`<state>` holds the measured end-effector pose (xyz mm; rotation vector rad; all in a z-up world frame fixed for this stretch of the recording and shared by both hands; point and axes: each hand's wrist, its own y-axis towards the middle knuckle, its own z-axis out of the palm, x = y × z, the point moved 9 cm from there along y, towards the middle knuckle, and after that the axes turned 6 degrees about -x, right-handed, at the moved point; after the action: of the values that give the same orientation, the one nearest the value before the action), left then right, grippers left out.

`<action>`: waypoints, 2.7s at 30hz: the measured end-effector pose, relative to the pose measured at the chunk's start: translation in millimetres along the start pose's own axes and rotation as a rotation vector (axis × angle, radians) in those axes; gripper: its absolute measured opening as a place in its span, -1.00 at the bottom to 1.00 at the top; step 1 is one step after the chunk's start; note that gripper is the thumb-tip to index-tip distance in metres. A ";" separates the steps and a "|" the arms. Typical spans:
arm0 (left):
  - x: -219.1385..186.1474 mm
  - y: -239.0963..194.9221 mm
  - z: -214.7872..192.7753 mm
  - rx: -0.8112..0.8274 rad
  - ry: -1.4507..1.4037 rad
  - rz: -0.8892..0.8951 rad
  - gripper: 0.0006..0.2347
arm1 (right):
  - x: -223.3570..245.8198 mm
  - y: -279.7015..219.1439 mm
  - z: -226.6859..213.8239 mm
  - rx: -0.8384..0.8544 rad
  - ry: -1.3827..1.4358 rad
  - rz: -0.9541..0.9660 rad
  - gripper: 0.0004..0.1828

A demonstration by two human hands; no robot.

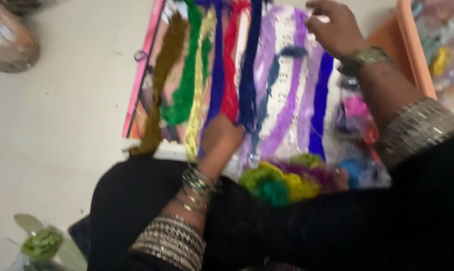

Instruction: The recorder is braiding colorful synthetic fibers and organizing them into bundles on a factory floor.

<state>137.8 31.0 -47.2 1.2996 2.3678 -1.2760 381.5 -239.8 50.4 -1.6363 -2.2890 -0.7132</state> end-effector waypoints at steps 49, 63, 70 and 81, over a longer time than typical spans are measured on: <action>-28.1 -152.4 36.3 0.483 -0.917 0.715 -0.70 | 245.1 -315.1 -97.7 0.120 0.298 0.045 -0.66; -34.3 -180.6 18.5 -0.190 0.178 1.011 -0.67 | 228.9 -308.5 -152.1 0.024 1.250 0.667 -0.43; -59.5 -247.4 -103.4 -0.176 -0.733 0.934 -0.72 | 279.6 -265.9 -108.0 0.232 1.503 0.609 -0.35; -53.6 -154.1 -59.4 0.176 -1.068 0.638 -0.88 | 214.6 -246.8 -106.1 -0.106 1.161 0.643 -0.42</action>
<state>69.5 1.4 109.7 0.9011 1.0334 -1.4287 67.6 -181.6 178.1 -1.2918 -0.8786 -1.1692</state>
